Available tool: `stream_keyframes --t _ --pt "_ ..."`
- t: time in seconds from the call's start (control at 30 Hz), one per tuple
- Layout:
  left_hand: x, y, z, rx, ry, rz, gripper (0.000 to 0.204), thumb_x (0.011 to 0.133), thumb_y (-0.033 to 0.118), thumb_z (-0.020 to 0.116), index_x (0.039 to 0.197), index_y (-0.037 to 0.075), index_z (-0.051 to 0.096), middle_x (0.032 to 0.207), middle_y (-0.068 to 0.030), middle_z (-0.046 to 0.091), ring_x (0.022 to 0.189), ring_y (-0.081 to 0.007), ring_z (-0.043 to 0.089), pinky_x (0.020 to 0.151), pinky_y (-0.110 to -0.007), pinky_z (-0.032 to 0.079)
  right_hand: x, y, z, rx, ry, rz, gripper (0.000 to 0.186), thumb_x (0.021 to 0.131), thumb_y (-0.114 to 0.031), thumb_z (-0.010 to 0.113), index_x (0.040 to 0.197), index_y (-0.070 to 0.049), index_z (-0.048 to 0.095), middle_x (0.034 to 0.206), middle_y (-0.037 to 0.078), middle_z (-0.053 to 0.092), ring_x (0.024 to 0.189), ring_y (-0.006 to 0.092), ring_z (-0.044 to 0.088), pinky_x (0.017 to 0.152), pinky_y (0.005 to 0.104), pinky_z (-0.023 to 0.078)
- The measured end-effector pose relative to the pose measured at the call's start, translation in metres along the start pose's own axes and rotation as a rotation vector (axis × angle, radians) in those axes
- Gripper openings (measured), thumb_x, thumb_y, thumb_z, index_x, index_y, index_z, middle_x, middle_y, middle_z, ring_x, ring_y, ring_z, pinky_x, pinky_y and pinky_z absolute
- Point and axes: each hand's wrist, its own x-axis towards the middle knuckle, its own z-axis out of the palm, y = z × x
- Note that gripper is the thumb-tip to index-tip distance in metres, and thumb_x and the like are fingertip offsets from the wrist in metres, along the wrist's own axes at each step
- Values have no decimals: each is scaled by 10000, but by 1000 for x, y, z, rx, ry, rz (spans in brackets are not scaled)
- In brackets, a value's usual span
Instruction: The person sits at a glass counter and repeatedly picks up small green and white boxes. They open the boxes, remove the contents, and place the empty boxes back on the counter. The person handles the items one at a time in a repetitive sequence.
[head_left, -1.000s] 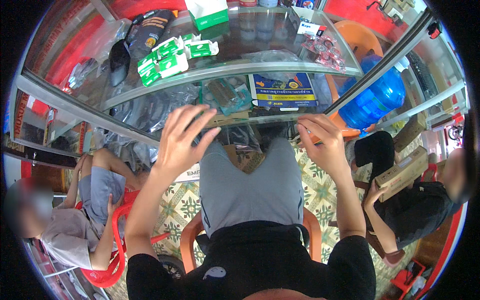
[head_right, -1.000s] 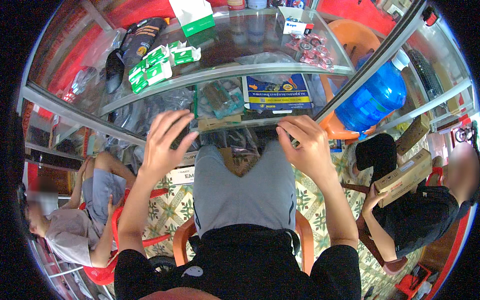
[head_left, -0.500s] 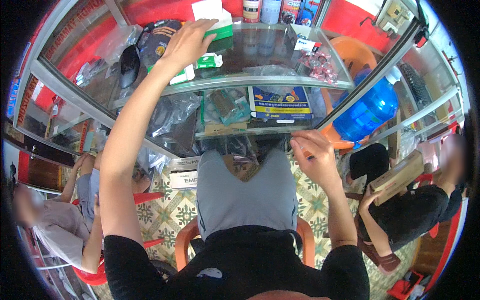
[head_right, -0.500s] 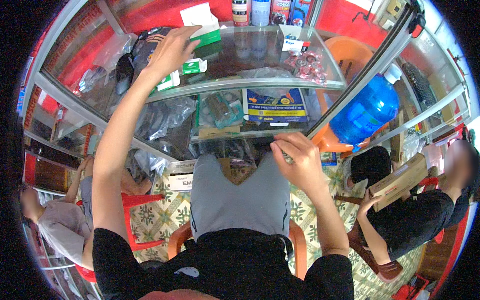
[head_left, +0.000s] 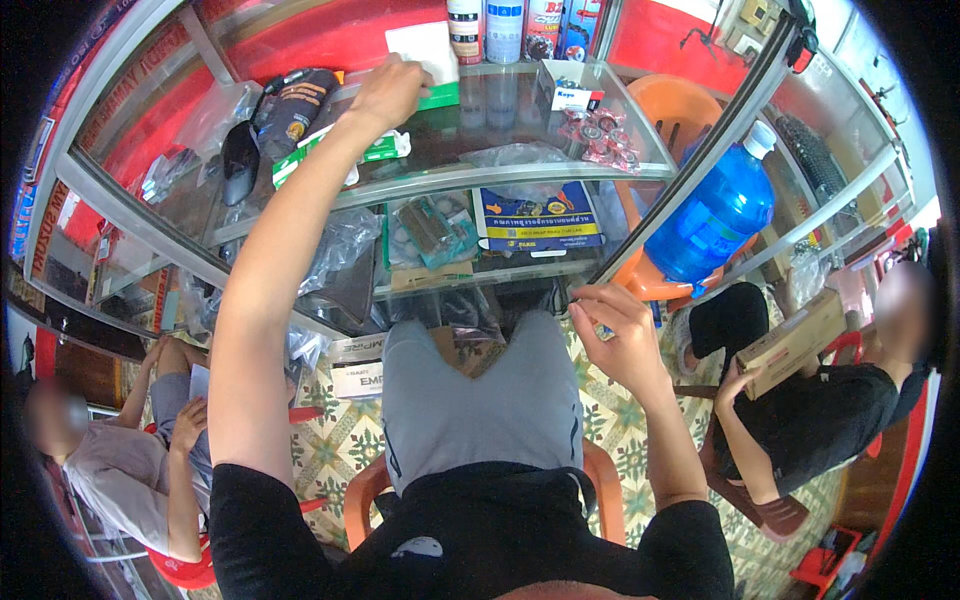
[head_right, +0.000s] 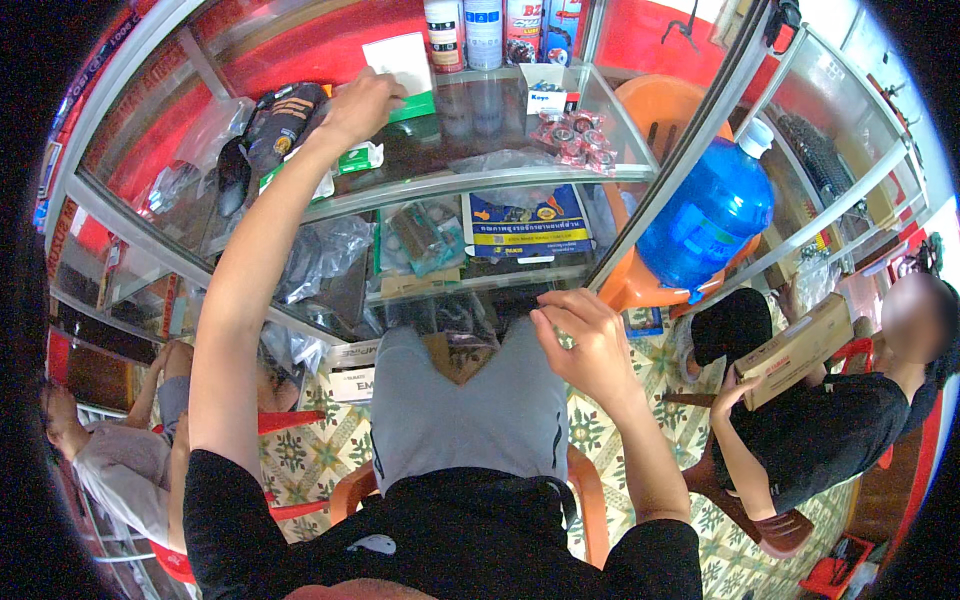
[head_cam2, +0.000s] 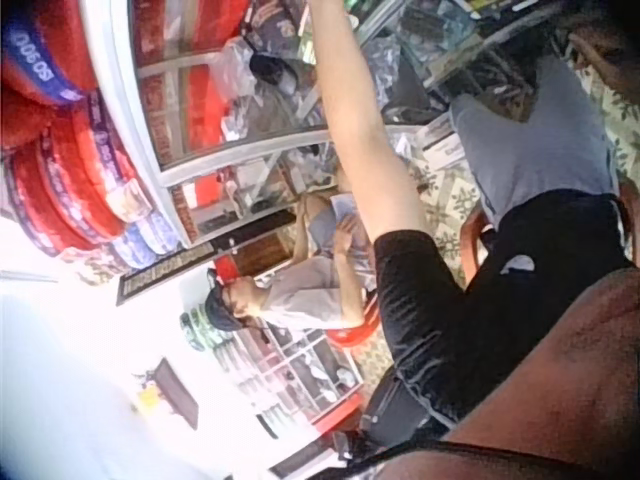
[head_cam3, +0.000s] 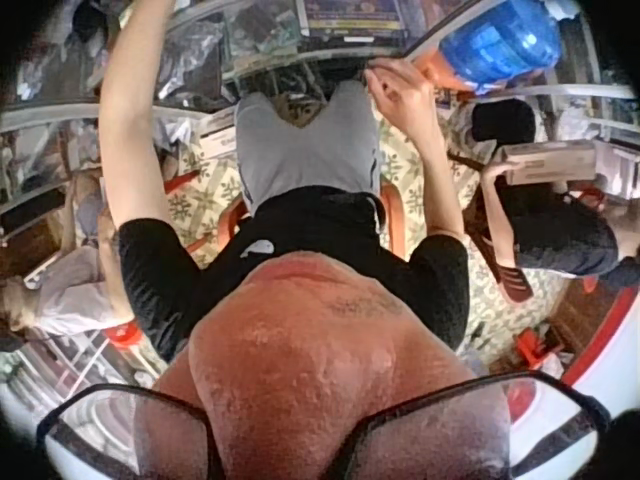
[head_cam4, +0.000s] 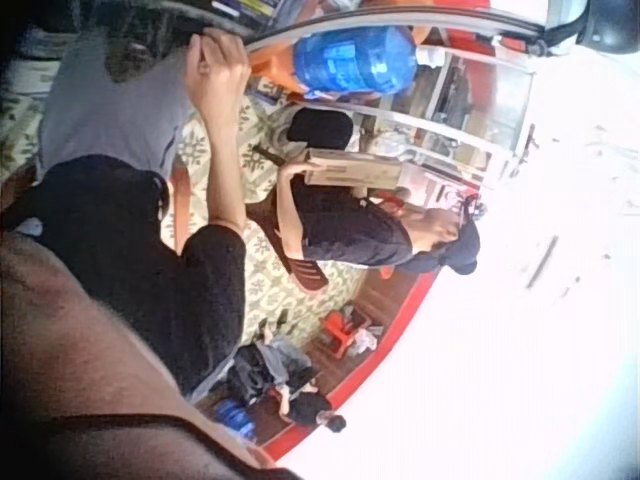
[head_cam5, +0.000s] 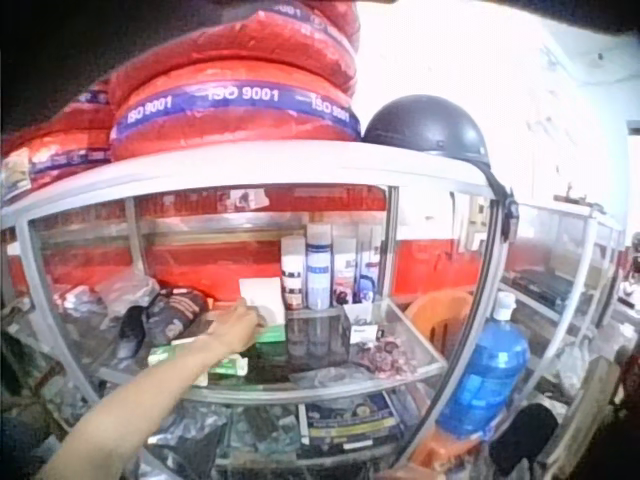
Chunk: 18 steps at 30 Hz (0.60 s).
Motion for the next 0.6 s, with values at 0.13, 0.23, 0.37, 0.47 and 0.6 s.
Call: stream_keyframes --t 0.13,0.23,0.37,0.47,0.6 --pt "9 30 5 -37 58 145 183 928 180 748 1090 160 833 1098 -152 754 1148 -370 660 978 -496 560 2 -2 5 15 -7 4 54 862 -24 800 867 7 756 988 126 775 875 321 745 764 410 600" --pt "13 50 4 -95 122 232 164 938 202 744 1065 161 839 1088 -121 733 1158 -366 643 980 -491 554 5 -4 8 39 -13 9 56 865 -32 799 867 5 757 989 124 775 877 322 744 769 412 599" --pt "15 74 -1 -175 126 239 187 922 167 761 1091 121 827 1067 -109 690 1141 -357 601 982 -461 517 12 -6 9 49 -16 3 58 864 -35 797 884 6 761 984 126 773 882 326 744 778 415 601" --pt "14 74 -3 -193 127 257 239 938 218 773 1158 136 821 1054 -113 672 1141 -353 587 993 -434 506 20 -3 11 65 -1 -24 68 864 -32 792 908 8 760 982 128 771 888 328 745 787 418 603" --pt "11 62 11 -330 224 227 331 961 301 775 1242 127 789 1168 -161 694 1157 -368 613 1030 -447 505 55 -6 10 57 65 -149 94 859 -25 788 942 8 756 986 133 768 901 335 745 801 424 608"
